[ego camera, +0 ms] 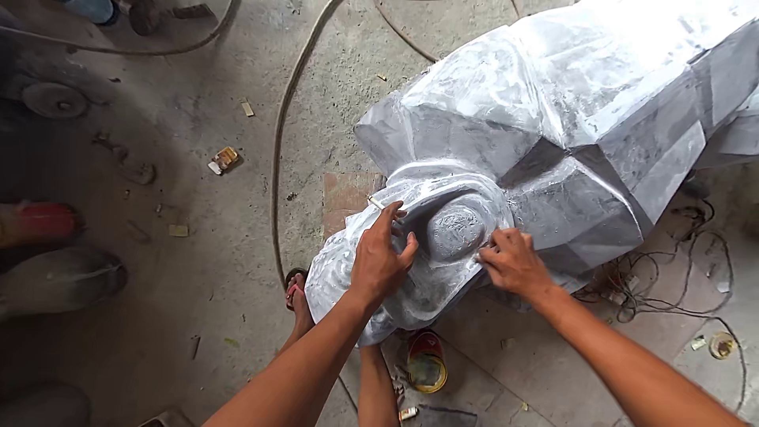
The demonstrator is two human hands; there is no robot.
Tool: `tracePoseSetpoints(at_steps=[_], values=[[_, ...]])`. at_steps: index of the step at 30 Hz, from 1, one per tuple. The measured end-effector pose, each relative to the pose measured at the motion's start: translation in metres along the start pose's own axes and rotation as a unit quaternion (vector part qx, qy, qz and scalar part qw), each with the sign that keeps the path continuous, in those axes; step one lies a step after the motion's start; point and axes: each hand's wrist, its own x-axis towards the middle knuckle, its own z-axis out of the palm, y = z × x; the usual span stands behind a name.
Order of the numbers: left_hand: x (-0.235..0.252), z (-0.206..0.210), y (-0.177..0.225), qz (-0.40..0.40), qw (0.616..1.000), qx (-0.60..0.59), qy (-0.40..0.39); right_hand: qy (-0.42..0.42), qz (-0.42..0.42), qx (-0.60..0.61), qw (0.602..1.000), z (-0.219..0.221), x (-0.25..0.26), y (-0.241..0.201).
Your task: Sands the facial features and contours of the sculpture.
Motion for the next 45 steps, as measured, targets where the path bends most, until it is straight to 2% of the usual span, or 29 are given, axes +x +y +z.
tracePoseSetpoints(at_steps=[3,4,6,8,10,12,15,18,21,23,26,28,31,33,35,37,39,41,43,45], values=[[0.002,0.000,0.001,0.000,1.000,0.007,-0.002,-0.056,-0.029,0.006,0.998,0.012,0.010,-0.025],[0.002,-0.001,0.002,0.001,1.000,0.010,-0.003,-0.078,-0.061,0.008,0.995,0.005,0.014,-0.017],[0.003,-0.001,0.003,-0.001,1.000,0.007,-0.002,-0.067,-0.089,0.023,0.994,-0.016,0.016,0.014],[0.002,0.001,0.001,-0.005,1.000,0.005,0.002,-0.041,-0.049,-0.001,0.998,-0.024,0.007,0.024],[0.000,0.002,0.001,-0.006,1.000,0.002,0.003,-0.023,-0.002,-0.004,1.000,-0.004,0.001,0.002],[0.000,0.002,0.003,-0.003,1.000,0.000,0.003,-0.049,-0.012,0.007,0.999,0.014,0.006,-0.021],[0.003,0.002,0.001,-0.003,1.000,0.002,0.006,-0.085,-0.085,0.016,0.993,-0.003,0.015,-0.003],[0.003,0.003,0.001,-0.011,1.000,0.002,0.009,-0.050,-0.043,-0.007,0.998,-0.023,0.007,0.022],[0.003,0.003,0.001,-0.003,1.000,0.000,0.009,-0.036,-0.011,-0.007,0.999,0.001,0.003,-0.003],[0.003,0.001,0.002,0.001,1.000,0.002,0.014,-0.075,-0.069,-0.008,0.995,0.001,0.014,-0.003],[0.004,-0.001,0.006,0.003,1.000,-0.012,0.010,-0.067,-0.135,0.015,0.988,-0.036,0.024,0.045],[0.004,0.001,0.002,-0.001,1.000,-0.009,0.016,-0.049,-0.114,0.003,0.992,-0.044,0.017,0.057],[0.005,0.002,0.003,0.001,1.000,-0.009,0.015,-0.040,-0.097,0.003,0.994,-0.021,0.010,0.034],[0.007,0.001,0.004,0.001,1.000,-0.008,0.016,-0.078,-0.153,-0.005,0.985,-0.025,0.022,0.040],[0.008,0.002,0.004,0.003,1.000,-0.011,0.019,-0.075,-0.193,0.003,0.978,-0.050,0.030,0.068],[0.006,0.001,0.002,-0.002,1.000,-0.012,0.021,-0.045,-0.173,-0.012,0.984,-0.058,0.027,0.078],[0.004,0.002,0.003,-0.003,1.000,-0.010,0.017,-0.013,-0.127,-0.007,0.992,-0.043,0.014,0.063],[0.005,0.001,0.003,0.000,1.000,-0.006,0.019,-0.026,-0.120,-0.002,0.992,-0.023,0.012,0.044],[0.004,0.001,0.003,0.000,1.000,-0.003,0.017,-0.071,-0.167,-0.010,0.983,-0.026,0.021,0.047],[0.005,0.000,0.001,0.001,1.000,-0.004,0.017,-0.068,-0.196,-0.011,0.978,-0.040,0.027,0.063]])
